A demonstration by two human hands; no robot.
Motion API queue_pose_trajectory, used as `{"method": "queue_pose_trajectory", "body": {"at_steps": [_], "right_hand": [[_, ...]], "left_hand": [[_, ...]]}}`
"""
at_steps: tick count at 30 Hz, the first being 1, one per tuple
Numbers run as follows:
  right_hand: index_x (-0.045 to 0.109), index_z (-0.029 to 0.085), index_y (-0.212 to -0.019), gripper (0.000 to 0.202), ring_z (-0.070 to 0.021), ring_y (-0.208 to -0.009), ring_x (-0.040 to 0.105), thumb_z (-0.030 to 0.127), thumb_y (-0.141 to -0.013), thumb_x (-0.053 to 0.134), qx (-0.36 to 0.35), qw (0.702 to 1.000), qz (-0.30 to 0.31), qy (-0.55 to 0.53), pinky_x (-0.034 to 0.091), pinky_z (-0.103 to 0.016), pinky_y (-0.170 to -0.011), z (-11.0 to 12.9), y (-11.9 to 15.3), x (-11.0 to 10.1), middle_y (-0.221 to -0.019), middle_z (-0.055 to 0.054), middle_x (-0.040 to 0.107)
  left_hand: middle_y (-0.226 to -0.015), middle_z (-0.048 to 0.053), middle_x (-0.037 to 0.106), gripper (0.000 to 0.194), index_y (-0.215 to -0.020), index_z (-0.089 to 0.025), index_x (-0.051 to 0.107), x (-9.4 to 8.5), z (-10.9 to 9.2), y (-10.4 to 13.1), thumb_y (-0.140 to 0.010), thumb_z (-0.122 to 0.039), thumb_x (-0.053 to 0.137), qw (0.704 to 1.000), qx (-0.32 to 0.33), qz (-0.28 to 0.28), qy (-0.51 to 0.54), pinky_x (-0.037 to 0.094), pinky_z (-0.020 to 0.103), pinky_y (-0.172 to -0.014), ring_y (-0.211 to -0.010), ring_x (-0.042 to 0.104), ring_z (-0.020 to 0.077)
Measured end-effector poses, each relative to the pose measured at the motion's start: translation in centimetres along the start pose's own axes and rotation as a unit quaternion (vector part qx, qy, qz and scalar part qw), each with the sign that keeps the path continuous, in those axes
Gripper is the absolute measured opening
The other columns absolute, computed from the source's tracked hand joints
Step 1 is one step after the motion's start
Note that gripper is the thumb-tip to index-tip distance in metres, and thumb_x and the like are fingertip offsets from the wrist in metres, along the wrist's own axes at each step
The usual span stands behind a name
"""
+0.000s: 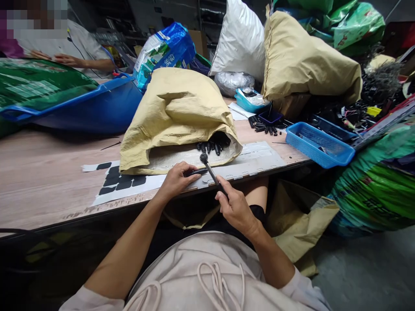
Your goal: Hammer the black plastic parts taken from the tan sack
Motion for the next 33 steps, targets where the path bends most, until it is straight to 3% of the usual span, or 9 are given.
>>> {"method": "queue_pose_trajectory", "body": {"at_steps": [2, 5, 8, 10, 13, 21, 25, 28, 33], "right_hand": [[0.050, 0.020, -0.166, 0.059, -0.0102, -0.053, 0.063, 0.032, -0.109, 0.047, -0.006, 1.000, 0.021, -0.022, 0.060, -0.024, -0.060, 0.7, 0.4, 0.9, -0.093, -0.001, 0.077], [0.050, 0.021, -0.167, 0.059, -0.0120, -0.063, 0.069, 0.030, -0.109, 0.048, -0.022, 1.000, 0.019, -0.007, 0.064, -0.026, -0.068, 1.3, 0.6, 1.2, -0.102, -0.004, 0.080], [0.050, 0.021, -0.167, 0.059, -0.0196, -0.100, 0.080, 0.029, -0.109, 0.047, -0.056, 0.998, 0.006, 0.038, 0.066, -0.035, -0.096, 1.7, 0.6, 1.5, -0.127, -0.011, 0.080], [0.052, 0.020, -0.167, 0.058, -0.0241, -0.124, 0.076, 0.027, -0.109, 0.045, -0.068, 0.995, 0.010, 0.076, 0.061, -0.041, -0.112, 1.6, 0.5, 1.9, -0.142, -0.013, 0.076], [0.053, 0.021, -0.166, 0.058, -0.0248, -0.139, 0.069, 0.025, -0.109, 0.044, -0.064, 0.992, 0.015, 0.104, 0.055, -0.043, -0.121, 1.0, 0.4, 2.3, -0.150, -0.011, 0.073], [0.053, 0.023, -0.167, 0.060, -0.0231, -0.127, 0.076, 0.026, -0.107, 0.047, -0.043, 0.996, 0.009, 0.080, 0.060, -0.041, -0.115, 0.6, 0.4, 1.3, -0.147, -0.009, 0.075], [0.060, 0.022, -0.162, 0.057, -0.0245, -0.137, 0.070, 0.027, -0.106, 0.050, -0.035, 0.997, -0.022, 0.072, 0.055, -0.042, -0.120, 0.4, -0.1, -0.3, -0.152, -0.009, 0.072], [0.064, 0.020, -0.158, 0.056, -0.0247, -0.145, 0.064, 0.025, -0.103, 0.051, -0.034, 0.990, -0.076, 0.117, 0.048, -0.042, -0.127, 0.3, -0.9, -2.6, -0.155, -0.010, 0.070], [0.070, 0.019, -0.151, 0.055, -0.0256, -0.128, 0.071, 0.019, -0.101, 0.048, 0.055, 0.964, -0.103, 0.239, 0.056, -0.037, -0.113, -1.5, -1.7, -4.8, -0.136, -0.011, 0.077]], "left_hand": [[-0.094, 0.004, 0.074, 0.013, -0.095, -0.023, 0.081, 0.1, 0.1, -0.1, -0.083, -0.030, 0.081, 1.000, -0.008, 0.004, 0.002, 0.052, 0.040, -0.093, -0.097, 0.066, 0.0256], [-0.094, 0.003, 0.074, 0.014, -0.094, -0.023, 0.081, 0.1, 0.1, -0.2, -0.081, -0.027, 0.082, 1.000, -0.018, 0.006, 0.010, 0.052, 0.039, -0.094, -0.098, 0.066, 0.0254], [-0.093, 0.003, 0.073, 0.012, -0.091, -0.023, 0.081, 0.1, 0.1, -0.3, -0.080, -0.027, 0.082, 1.000, -0.026, 0.003, 0.013, 0.052, 0.038, -0.093, -0.097, 0.066, 0.0249], [-0.089, 0.002, 0.072, 0.008, -0.086, -0.022, 0.079, 0.1, 0.0, -0.3, -0.080, -0.027, 0.081, 1.000, -0.030, 0.003, 0.007, 0.051, 0.038, -0.090, -0.094, 0.065, 0.0243], [-0.087, 0.002, 0.071, 0.006, -0.083, -0.023, 0.079, 0.0, 0.0, -0.4, -0.080, -0.028, 0.081, 0.999, -0.036, 0.003, 0.004, 0.051, 0.037, -0.088, -0.092, 0.064, 0.0240], [-0.093, 0.003, 0.074, 0.013, -0.091, -0.023, 0.083, 0.1, 0.4, -0.3, -0.080, -0.030, 0.082, 0.999, -0.041, 0.000, 0.022, 0.053, 0.040, -0.094, -0.096, 0.066, 0.0248], [-0.093, 0.003, 0.074, 0.014, -0.091, -0.023, 0.082, 0.2, 0.5, -0.3, -0.080, -0.031, 0.082, 0.999, -0.044, 0.006, 0.022, 0.053, 0.039, -0.093, -0.095, 0.066, 0.0246], [-0.095, 0.004, 0.074, 0.014, -0.091, -0.023, 0.081, 0.2, 0.4, -0.3, -0.081, -0.032, 0.081, 0.999, -0.037, 0.008, 0.014, 0.053, 0.040, -0.093, -0.097, 0.066, 0.0255], [-0.097, 0.004, 0.074, 0.014, -0.092, -0.023, 0.079, 0.2, 0.2, -0.3, -0.082, -0.031, 0.080, 0.999, -0.030, 0.014, 0.007, 0.052, 0.040, -0.095, -0.100, 0.065, 0.0265]]}}
Point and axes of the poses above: each hand's wrist, its own y-axis away from the middle knuckle, its own x-axis out of the palm, z = x × y, the point moved 10 cm from there along -y, towards the middle knuckle
